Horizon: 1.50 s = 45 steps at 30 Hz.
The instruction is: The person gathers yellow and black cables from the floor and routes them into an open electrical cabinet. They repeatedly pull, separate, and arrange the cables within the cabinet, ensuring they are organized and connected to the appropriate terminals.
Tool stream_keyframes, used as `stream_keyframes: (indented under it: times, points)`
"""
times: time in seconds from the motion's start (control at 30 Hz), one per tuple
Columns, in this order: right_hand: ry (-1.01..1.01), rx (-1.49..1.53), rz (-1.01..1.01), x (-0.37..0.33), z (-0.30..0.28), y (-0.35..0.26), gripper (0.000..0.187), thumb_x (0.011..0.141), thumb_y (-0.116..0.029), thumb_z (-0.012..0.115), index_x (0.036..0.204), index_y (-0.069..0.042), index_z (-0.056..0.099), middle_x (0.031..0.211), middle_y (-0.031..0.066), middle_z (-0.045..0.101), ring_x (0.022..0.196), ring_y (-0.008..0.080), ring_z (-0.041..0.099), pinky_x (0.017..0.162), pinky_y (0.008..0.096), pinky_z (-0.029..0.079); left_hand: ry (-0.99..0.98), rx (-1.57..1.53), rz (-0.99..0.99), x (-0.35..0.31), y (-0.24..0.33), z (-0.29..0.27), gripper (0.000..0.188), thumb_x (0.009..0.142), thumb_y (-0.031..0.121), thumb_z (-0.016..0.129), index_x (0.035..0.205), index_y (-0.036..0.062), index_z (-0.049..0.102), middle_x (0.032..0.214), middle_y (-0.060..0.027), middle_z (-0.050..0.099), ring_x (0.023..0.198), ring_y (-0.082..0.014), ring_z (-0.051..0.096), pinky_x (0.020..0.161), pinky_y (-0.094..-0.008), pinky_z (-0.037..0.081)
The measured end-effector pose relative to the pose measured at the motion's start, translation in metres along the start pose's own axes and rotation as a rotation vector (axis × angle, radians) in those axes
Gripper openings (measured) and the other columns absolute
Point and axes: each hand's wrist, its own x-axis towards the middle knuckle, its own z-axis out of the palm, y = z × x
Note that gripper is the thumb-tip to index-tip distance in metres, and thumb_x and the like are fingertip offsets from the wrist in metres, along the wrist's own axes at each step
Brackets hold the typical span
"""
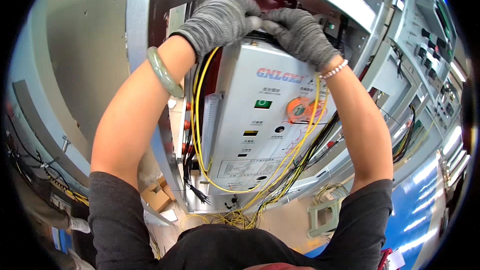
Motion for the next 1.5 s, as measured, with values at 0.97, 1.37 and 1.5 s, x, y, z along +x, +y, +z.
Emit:
stream_keyframes:
  times: [0.97,1.37,1.5]
  points:
    - [-0.170,-0.613,0.466,-0.124,-0.085,0.083,0.023,0.085,-0.025,0.057,0.091,-0.006,0.069,0.075,0.0152,0.065,0.067,0.0263,0.063,0.071,0.0369,0.052,-0.138,-0.100,0.144,0.007,-0.007,0.009,0.020,0.083,0.012,0.062,0.099,0.0008,0.067,0.084,-0.0158,0.068,0.078,-0.0223,0.065,0.079,-0.0317,0.050]
    - [-0.274,-0.727,0.472,-0.108,-0.080,0.071,0.018,0.076,-0.016,0.059,0.077,-0.002,0.070,0.080,0.0208,0.066,0.081,0.0330,0.066,0.073,0.0403,0.052,-0.178,-0.031,0.085,0.007,-0.007,0.011,0.023,0.086,0.018,0.061,0.103,0.0044,0.067,0.090,-0.0129,0.068,0.083,-0.0203,0.065,0.082,-0.0312,0.049]
    - [-0.316,-0.692,0.477,-0.110,-0.089,0.068,0.019,0.077,-0.018,0.058,0.075,-0.004,0.070,0.079,0.0206,0.065,0.079,0.0351,0.064,0.072,0.0416,0.051,-0.055,0.067,0.060,-0.005,0.001,0.005,0.025,0.087,0.022,0.059,0.105,0.0062,0.066,0.090,-0.0115,0.067,0.084,-0.0191,0.064,0.080,-0.0320,0.049]
